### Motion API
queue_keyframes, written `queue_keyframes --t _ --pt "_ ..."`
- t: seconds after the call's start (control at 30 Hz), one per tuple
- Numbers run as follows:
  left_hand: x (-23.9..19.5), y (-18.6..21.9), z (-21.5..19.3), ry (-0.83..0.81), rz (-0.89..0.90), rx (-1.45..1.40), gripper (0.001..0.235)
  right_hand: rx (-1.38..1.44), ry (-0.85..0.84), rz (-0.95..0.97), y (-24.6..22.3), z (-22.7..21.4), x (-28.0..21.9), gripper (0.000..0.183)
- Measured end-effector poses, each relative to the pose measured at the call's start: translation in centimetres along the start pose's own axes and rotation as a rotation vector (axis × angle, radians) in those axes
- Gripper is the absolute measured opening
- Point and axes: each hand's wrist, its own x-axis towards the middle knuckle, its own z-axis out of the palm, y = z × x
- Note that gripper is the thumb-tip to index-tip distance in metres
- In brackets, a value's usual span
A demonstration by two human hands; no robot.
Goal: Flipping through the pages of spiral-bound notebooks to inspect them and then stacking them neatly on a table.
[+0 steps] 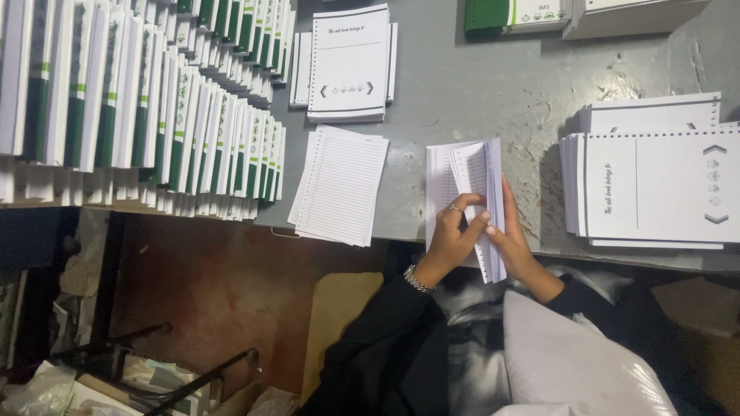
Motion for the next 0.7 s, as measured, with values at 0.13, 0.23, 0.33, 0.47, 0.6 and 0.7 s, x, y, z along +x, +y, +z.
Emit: queue_keyframes --t 0.13,0.23,0.33,0.47,0.6,0.7 --pt "0.0 -0.5 0.0 -0.001 0.017 -0.010 0.018 0.008 0.003 -0.012 -0.1 0.1 0.1 0.090" --pt "-0.1 -0.5 0.1 -0.004 0.007 -0.013 0.020 0.011 0.005 -0.013 -0.1 0.1 0.1 0.090" --pt "0.0 1.1 -0.1 -0.002 -0.013 -0.025 0.027 0.038 0.002 -0.004 -0.6 0.5 0.2 0.090" --pt "-0.1 1.7 0.2 0.014 0.018 -0.067 0.049 0.025 0.003 0.000 -1.4 0.6 0.3 0.090" --pt "-0.1 0.3 0.0 0.020 0.023 0.034 0.028 0.026 0.000 0.001 -1.0 0.4 0.3 0.091" --pt "0.0 0.0 0.0 -0.001 0.029 0.043 0.024 0.015 0.000 0.002 -1.2 0.5 0.2 0.091"
